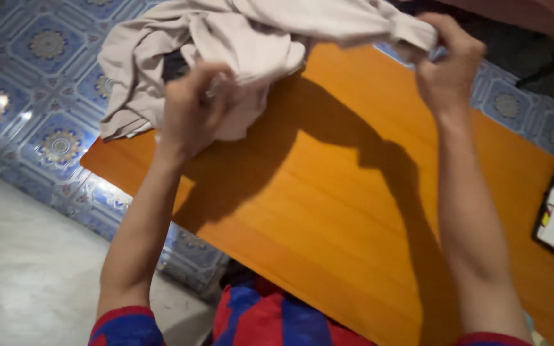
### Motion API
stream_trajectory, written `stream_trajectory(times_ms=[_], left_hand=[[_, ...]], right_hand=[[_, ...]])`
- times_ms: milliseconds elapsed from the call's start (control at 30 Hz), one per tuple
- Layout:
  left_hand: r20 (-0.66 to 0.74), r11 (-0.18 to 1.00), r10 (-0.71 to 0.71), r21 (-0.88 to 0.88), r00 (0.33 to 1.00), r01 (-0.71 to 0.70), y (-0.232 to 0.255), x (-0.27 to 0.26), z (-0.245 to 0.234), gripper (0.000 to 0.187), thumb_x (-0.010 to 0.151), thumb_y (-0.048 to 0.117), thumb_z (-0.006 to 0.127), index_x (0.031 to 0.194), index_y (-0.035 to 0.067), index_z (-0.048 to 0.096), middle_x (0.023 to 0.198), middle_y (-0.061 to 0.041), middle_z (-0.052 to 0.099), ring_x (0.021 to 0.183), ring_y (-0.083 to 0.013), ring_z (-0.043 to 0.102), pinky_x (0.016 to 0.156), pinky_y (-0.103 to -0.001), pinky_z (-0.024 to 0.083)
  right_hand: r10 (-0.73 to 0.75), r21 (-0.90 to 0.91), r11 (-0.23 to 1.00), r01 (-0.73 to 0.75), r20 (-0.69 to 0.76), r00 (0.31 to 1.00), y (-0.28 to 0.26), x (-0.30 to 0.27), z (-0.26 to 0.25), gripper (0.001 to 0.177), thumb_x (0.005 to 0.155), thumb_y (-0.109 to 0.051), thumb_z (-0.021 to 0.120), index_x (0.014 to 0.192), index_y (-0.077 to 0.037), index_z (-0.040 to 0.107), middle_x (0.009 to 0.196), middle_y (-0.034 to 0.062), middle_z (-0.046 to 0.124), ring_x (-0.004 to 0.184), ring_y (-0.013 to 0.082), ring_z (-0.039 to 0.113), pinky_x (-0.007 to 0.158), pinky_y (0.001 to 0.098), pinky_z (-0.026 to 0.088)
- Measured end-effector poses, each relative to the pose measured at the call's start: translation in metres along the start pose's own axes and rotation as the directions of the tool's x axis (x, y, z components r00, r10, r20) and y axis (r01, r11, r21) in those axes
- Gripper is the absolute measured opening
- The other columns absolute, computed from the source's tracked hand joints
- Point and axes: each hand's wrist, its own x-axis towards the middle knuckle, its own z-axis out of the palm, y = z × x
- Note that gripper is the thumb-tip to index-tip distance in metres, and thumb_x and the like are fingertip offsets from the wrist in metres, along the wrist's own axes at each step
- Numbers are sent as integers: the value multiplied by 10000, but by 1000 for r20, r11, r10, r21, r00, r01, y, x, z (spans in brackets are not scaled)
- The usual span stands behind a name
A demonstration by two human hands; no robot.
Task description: The person folds a white t-shirt on a wooden table, then lays out a beige t-shirt and irons it with a handheld iron. The person smooths the fabric and moves the iron across the shirt's surface.
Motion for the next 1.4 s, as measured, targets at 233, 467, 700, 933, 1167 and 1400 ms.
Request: stream_trajectory(times_ms=[233, 467, 700, 933, 1167, 1400], left_hand=[[492, 943, 52, -311, 869, 120, 65, -16, 13, 134, 991, 96, 729, 1125, 102, 724, 1051, -35, 783, 882, -170, 735, 763, -291, 522], [872, 753, 327, -473, 365, 457, 100, -28, 43, 190, 1030, 352, 680, 1069, 173, 733, 837, 54, 730, 710, -62, 595, 647, -242, 447], [967, 846, 250, -242, 46, 476, 94, -36, 77, 313, 962, 331, 743, 1256, 226, 718, 1038, 16, 883, 887, -73, 824, 776, -244, 616], [667, 966, 49, -221, 743, 135, 14, -1, 80, 385, 921, 301, 828, 1263, 144, 749, 1324, -52, 778, 1205, -217, 723, 943, -341, 539], [291, 874, 37, 454, 956, -172, -78, 40, 97, 610, 870, 213, 879, 1422, 52, 677, 1317, -251, 623, 1146, -459, 562, 961, -536, 432], [198, 889, 54, 436, 979, -137, -67, 28, 88, 193, 1025, 154, 838, 1217, 170, 827, 1136, -60, 683, 1114, -379, 568, 961, -514, 392]], right_hand=[[280, -72, 959, -276, 61, 958, 52, -132, -104, 409, 953, 99, 660, 1324, 3, 804, 1229, 163, 794, 1080, 250, 714, 881, 357, 516], [600, -80, 798, -598, 198, 775, 68, -223, -163, 353, 1016, 139, 681, 1312, -31, 774, 1231, 116, 751, 1039, 180, 654, 817, 305, 498], [765, -227, 627, -745, 357, 535, 32, -236, -173, 581, 912, 120, 449, 1342, -112, 763, 1337, 72, 755, 1171, 202, 659, 924, 296, 467], [476, -269, 864, -426, 158, 865, 20, -244, -118, 372, 1025, 64, 602, 1378, 49, 715, 1301, 234, 681, 1209, 398, 612, 1085, 482, 448], [472, -303, 861, -409, 174, 864, 22, -240, -42, 475, 938, -350, 852, 1338, -119, 738, 1198, 147, 643, 1134, 366, 594, 1039, 478, 431], [656, -136, 754, -642, 124, 744, -16, -232, -79, 91, 996, -88, 680, 1081, -60, 692, 1082, 112, 784, 1005, 311, 725, 878, 407, 520]])
